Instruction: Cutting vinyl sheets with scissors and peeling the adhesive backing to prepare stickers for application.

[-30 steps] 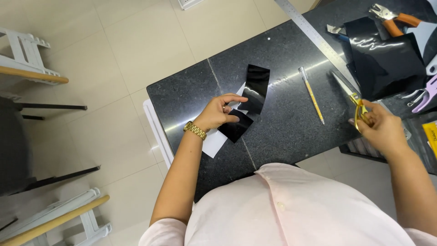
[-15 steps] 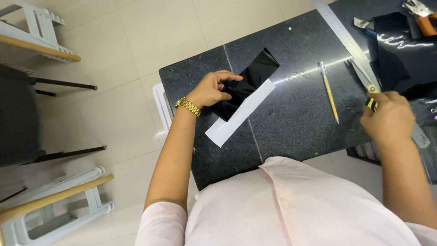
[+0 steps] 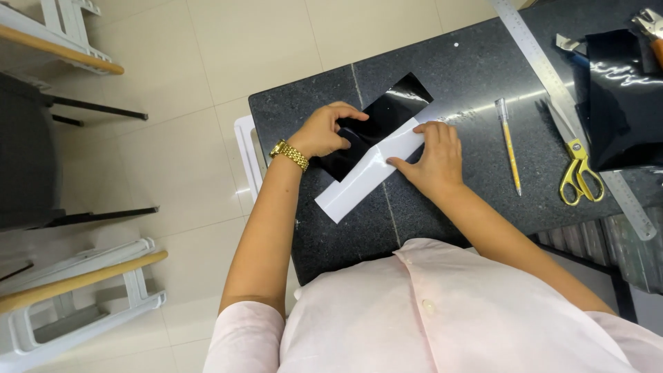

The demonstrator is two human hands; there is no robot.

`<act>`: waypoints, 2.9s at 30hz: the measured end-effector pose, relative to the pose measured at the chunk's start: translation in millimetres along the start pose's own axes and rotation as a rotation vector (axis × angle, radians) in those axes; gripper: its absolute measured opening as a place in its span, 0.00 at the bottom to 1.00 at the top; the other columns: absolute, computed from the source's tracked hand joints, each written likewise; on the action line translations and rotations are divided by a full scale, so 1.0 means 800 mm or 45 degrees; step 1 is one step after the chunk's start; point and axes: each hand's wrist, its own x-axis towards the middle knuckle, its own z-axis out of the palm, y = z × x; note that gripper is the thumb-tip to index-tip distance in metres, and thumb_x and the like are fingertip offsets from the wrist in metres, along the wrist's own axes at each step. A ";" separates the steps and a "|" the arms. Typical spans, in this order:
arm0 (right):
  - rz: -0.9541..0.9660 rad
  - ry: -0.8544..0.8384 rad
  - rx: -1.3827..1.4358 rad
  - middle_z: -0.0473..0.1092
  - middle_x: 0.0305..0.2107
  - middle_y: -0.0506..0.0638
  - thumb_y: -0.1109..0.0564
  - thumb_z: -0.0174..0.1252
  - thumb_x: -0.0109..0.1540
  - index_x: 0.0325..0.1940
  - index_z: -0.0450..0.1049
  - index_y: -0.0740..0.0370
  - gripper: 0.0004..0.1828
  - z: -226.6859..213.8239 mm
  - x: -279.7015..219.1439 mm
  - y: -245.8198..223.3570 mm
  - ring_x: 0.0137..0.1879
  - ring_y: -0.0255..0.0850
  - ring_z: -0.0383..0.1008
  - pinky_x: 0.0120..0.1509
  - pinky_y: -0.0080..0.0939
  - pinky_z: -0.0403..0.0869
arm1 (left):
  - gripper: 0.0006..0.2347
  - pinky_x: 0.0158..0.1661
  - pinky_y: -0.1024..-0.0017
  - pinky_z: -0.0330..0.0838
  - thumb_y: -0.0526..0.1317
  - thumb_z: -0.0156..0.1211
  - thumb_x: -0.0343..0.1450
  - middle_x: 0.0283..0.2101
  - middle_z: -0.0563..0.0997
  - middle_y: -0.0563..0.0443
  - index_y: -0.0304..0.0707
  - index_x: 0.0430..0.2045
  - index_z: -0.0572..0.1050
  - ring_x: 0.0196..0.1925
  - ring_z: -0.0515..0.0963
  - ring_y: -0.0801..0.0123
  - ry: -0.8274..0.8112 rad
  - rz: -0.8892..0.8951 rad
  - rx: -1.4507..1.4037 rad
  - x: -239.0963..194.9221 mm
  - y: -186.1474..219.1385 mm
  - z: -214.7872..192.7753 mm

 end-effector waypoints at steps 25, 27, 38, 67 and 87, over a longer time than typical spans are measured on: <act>0.297 -0.013 0.093 0.77 0.33 0.54 0.59 0.71 0.59 0.53 0.79 0.62 0.18 -0.028 -0.050 0.126 0.36 0.52 0.79 0.38 0.46 0.74 | 0.21 0.31 0.82 0.77 0.25 0.73 0.57 0.33 0.82 0.49 0.39 0.44 0.81 0.26 0.77 0.83 0.212 -0.139 -0.327 -0.060 -0.057 0.049; 0.325 0.033 0.168 0.77 0.32 0.52 0.61 0.70 0.60 0.51 0.80 0.61 0.15 -0.030 -0.050 0.137 0.34 0.48 0.79 0.37 0.40 0.73 | 0.21 0.32 0.83 0.78 0.26 0.74 0.57 0.32 0.81 0.51 0.39 0.44 0.81 0.26 0.77 0.84 0.193 -0.139 -0.378 -0.064 -0.050 0.059; 0.408 -0.037 0.573 0.75 0.37 0.66 0.69 0.62 0.67 0.54 0.71 0.78 0.13 -0.045 -0.056 0.121 0.37 0.47 0.78 0.38 0.41 0.78 | 0.20 0.27 0.75 0.78 0.32 0.80 0.53 0.30 0.80 0.48 0.39 0.38 0.81 0.23 0.80 0.74 0.021 -0.016 -0.183 -0.048 -0.054 0.154; 0.765 -0.193 1.317 0.72 0.30 0.57 0.72 0.68 0.54 0.54 0.63 0.72 0.28 0.027 -0.116 0.042 0.34 0.41 0.78 0.35 0.39 0.84 | 0.25 0.33 0.81 0.75 0.32 0.77 0.58 0.26 0.81 0.54 0.38 0.46 0.67 0.26 0.78 0.78 0.131 -0.135 -0.471 -0.058 -0.013 0.157; 0.667 -0.232 0.995 0.69 0.25 0.54 0.71 0.66 0.54 0.55 0.73 0.69 0.25 0.025 -0.120 0.019 0.26 0.39 0.77 0.28 0.34 0.78 | 0.21 0.30 0.80 0.80 0.22 0.54 0.68 0.48 0.77 0.51 0.40 0.54 0.77 0.28 0.79 0.78 0.126 0.028 -0.522 -0.061 -0.036 0.175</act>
